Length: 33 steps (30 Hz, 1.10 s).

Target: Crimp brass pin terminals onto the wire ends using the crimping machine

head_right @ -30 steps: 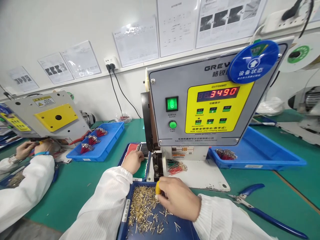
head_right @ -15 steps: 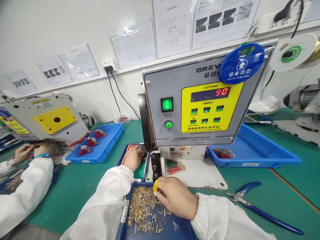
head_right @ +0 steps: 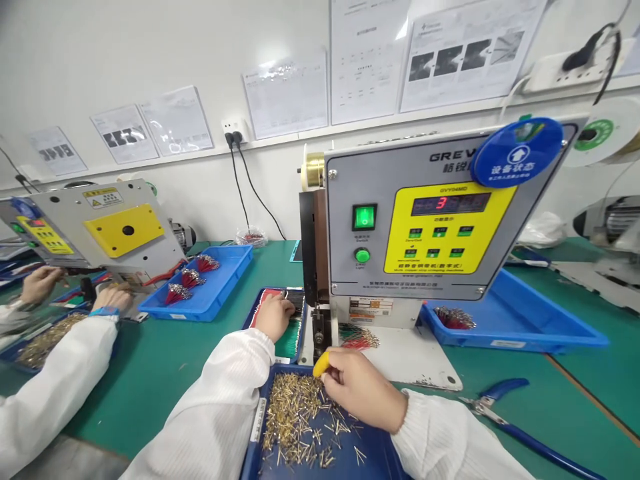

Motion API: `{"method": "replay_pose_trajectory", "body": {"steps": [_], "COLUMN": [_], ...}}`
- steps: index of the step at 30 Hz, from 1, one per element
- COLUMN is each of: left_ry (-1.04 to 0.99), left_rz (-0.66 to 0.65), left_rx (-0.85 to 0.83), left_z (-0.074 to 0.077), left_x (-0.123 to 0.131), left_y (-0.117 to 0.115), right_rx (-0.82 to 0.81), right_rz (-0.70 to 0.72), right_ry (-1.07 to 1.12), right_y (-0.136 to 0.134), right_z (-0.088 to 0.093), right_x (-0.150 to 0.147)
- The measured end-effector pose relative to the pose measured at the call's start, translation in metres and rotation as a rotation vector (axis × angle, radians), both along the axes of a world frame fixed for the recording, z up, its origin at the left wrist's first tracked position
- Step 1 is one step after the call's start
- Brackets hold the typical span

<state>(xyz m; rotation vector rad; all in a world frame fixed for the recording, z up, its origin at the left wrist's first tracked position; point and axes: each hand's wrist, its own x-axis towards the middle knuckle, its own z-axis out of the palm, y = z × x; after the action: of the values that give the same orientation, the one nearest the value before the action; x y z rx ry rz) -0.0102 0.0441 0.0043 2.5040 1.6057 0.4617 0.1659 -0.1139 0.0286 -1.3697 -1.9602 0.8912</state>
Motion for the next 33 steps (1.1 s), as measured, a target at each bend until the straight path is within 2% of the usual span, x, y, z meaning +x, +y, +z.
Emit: {"method": "replay_pose_trajectory", "body": {"steps": [4, 8, 10, 12, 15, 20, 24, 28, 33], "left_ry": [-0.024, -0.04, -0.05, -0.06, -0.075, -0.183, -0.313, -0.411, -0.485], "left_rz": [0.0, 0.004, 0.009, 0.016, 0.01, -0.116, -0.227, -0.303, -0.37], "left_rx": [-0.006, 0.012, 0.024, 0.038, 0.066, 0.191, 0.297, 0.428, 0.528], "left_z": [-0.003, -0.007, -0.006, -0.004, 0.002, 0.009, 0.008, 0.009, 0.013], "left_x": [-0.002, -0.003, -0.003, -0.003, -0.002, 0.004, 0.011, 0.014, 0.015], "left_y": [0.001, 0.001, 0.001, -0.001, -0.006, -0.021, -0.033, -0.041, -0.045], "right_rx": [-0.275, -0.37, -0.413, -0.445, -0.466, -0.413, -0.276, -0.139, -0.094], "right_rz": [0.073, 0.139, 0.142, 0.133, 0.114, 0.018, -0.044, -0.176, -0.253], "right_ry": [0.253, 0.352, 0.397, 0.46, 0.538, 0.581, 0.567, 0.571, 0.605], "right_y": [0.013, 0.029, 0.034, 0.039, 0.045, 0.052, 0.058, 0.061, 0.063], "right_z": [0.027, 0.063, 0.072, 0.069, 0.052, 0.027, 0.021, 0.018, 0.014], "right_x": [-0.001, 0.007, 0.016, 0.025, 0.037, 0.04, 0.036, 0.028, 0.023]}}
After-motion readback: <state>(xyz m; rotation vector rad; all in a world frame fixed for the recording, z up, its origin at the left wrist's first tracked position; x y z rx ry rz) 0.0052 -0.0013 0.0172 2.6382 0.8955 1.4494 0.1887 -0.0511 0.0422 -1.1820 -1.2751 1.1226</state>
